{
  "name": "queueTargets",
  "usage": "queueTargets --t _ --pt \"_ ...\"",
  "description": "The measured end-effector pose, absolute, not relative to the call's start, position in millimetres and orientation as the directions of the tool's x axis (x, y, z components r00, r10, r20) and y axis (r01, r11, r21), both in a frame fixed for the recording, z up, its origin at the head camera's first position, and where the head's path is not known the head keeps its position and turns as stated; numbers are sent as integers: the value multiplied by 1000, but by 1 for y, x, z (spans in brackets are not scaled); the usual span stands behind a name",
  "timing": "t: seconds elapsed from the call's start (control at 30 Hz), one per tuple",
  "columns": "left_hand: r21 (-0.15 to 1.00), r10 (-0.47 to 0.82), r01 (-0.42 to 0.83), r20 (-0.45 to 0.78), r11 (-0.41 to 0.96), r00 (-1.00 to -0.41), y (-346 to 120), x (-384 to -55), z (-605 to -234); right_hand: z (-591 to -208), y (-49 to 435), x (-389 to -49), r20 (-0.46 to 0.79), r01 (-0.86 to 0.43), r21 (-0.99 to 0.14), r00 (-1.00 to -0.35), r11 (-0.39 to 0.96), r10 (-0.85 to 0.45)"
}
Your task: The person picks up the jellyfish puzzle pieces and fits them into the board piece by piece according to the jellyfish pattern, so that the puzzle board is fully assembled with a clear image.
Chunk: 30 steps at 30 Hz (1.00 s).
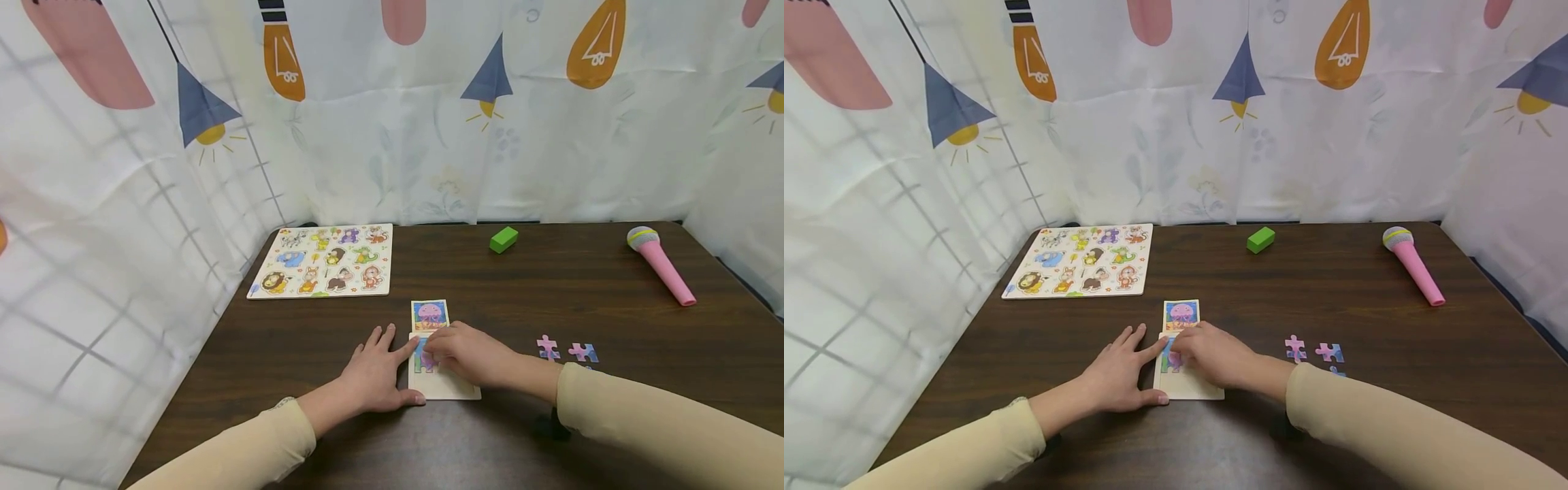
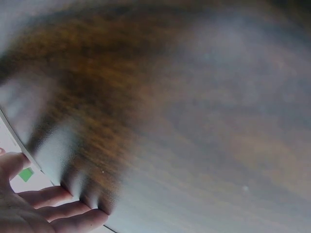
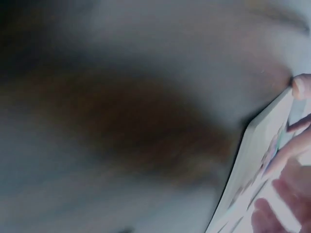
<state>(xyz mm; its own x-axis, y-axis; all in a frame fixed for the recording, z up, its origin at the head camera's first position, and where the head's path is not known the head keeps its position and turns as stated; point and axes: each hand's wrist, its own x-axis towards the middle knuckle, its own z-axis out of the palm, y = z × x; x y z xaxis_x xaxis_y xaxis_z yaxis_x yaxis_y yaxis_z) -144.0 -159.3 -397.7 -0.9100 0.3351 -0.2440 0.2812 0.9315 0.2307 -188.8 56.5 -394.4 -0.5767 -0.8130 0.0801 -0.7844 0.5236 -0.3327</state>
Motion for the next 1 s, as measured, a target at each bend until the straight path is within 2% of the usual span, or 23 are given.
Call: queueTargets --t 0.1,0.2,0.33,0.6,0.73,1.0 --pt "226 333 280 -250 933 -909 -159 -144 -397 -395 62 -186 55 -898 -127 -430 420 -901" --pt "229 334 281 -246 932 -910 -159 -144 -397 -396 62 -181 -39 -925 -10 -379 380 -925" --pt "236 337 282 -240 930 -910 -159 -144 -398 -396 62 -176 -106 -927 46 -374 372 -921" --pt "235 342 287 -240 929 -909 -159 -145 -399 -392 61 -175 -160 -917 117 -397 382 -904" --pt "233 342 288 -239 929 -909 -158 -144 -400 -391 63 -175 -184 -913 91 -408 398 -894" --pt "221 334 283 -248 933 -909 -159 -145 -399 -388 77 -178 -146 -913 -7 -404 409 -903"
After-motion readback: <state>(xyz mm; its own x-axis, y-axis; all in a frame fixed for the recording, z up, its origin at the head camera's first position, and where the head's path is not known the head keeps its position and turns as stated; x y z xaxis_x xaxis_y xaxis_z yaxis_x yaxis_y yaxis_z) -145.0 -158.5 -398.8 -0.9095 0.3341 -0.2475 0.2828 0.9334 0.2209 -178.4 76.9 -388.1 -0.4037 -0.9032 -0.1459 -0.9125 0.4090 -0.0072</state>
